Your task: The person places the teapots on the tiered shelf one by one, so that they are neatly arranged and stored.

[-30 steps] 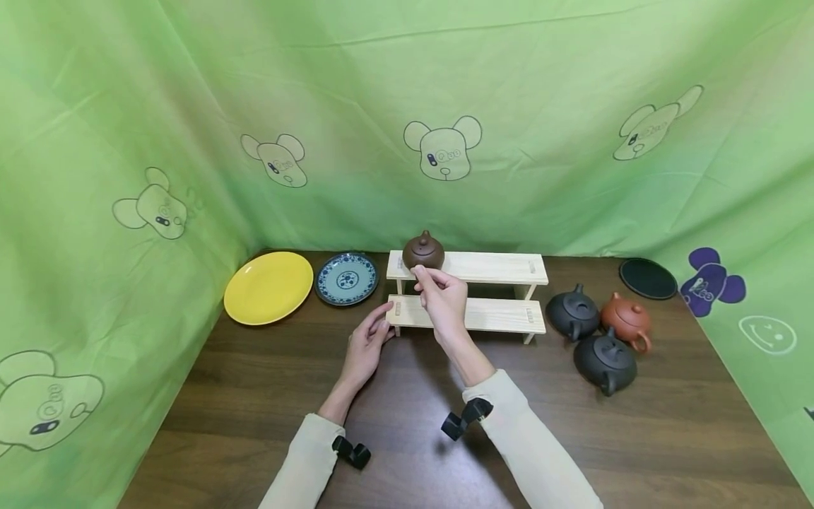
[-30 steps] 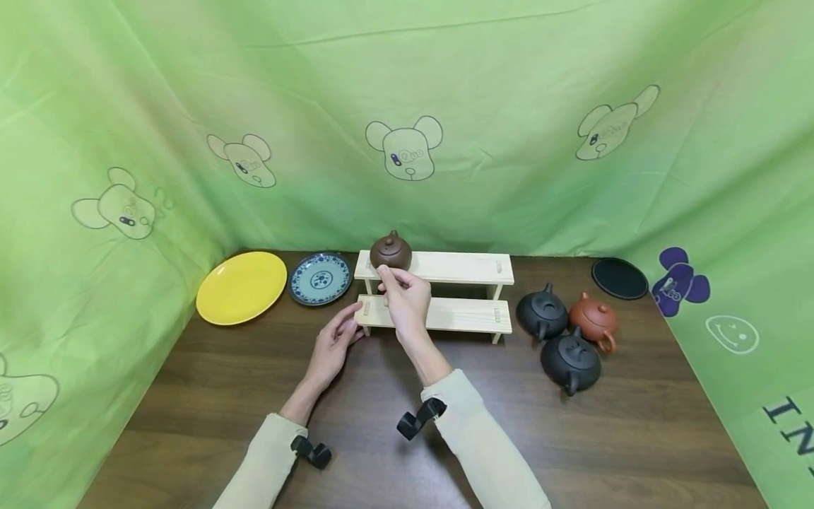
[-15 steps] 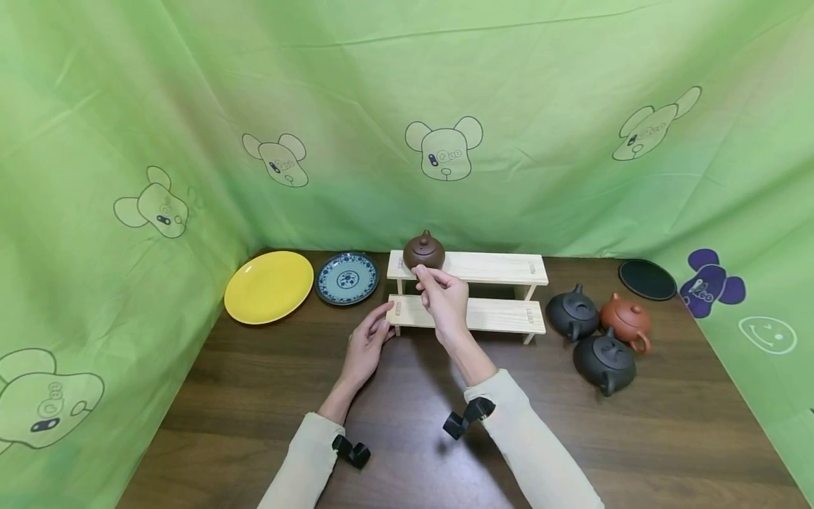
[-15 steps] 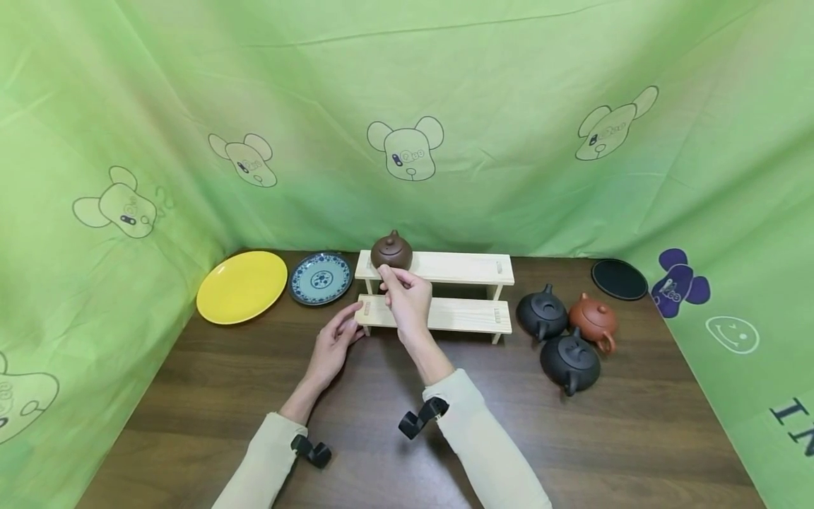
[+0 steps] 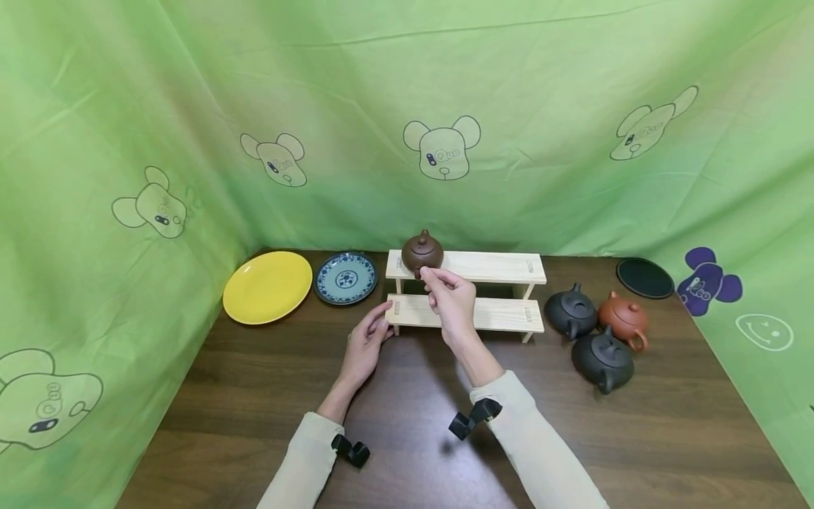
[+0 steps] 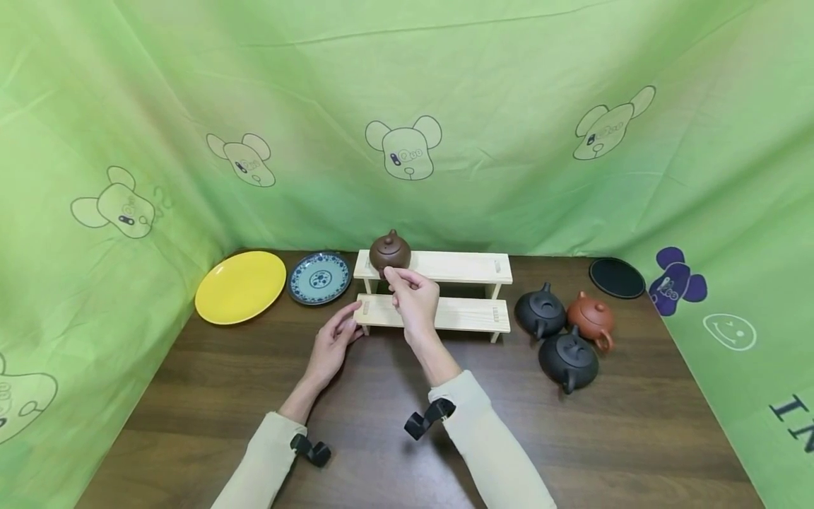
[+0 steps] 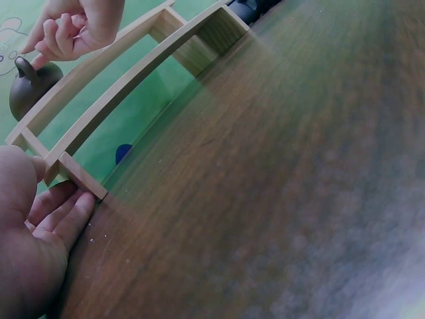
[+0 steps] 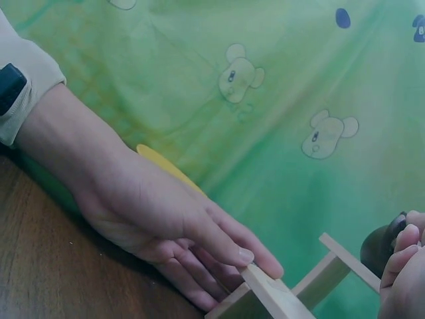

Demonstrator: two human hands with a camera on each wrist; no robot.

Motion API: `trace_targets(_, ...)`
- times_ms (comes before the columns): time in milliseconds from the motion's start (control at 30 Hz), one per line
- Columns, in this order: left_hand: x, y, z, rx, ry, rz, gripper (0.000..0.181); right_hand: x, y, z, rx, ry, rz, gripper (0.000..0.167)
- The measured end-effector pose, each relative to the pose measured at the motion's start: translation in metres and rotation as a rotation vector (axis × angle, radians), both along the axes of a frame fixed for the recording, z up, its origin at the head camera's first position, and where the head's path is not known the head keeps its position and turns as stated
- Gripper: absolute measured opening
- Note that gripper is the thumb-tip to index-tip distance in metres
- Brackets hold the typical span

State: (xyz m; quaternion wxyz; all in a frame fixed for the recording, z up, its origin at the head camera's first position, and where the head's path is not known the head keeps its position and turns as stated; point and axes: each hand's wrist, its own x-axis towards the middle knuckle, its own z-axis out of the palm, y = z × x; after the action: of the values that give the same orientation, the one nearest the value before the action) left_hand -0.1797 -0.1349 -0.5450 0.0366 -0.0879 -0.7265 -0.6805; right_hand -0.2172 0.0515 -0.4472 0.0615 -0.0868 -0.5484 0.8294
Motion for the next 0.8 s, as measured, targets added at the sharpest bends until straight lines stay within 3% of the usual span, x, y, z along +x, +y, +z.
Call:
trace_targets(100,0.0,-0.001,-0.002,-0.011,0.022,0.0,0.04,0.002,0.003,-0.002,0.015,0.003,0.004,0.007)
trace_targets(433,0.0,0.002,0.003,0.013,-0.068,0.009,0.042,0.011,0.013,-0.004,0.045,0.014,-0.015,0.004)
trace_targets(800,0.0,0.001,0.004,0.013,-0.061,0.006,0.042,0.024,0.025,0.001,0.063,0.017,-0.011,0.005)
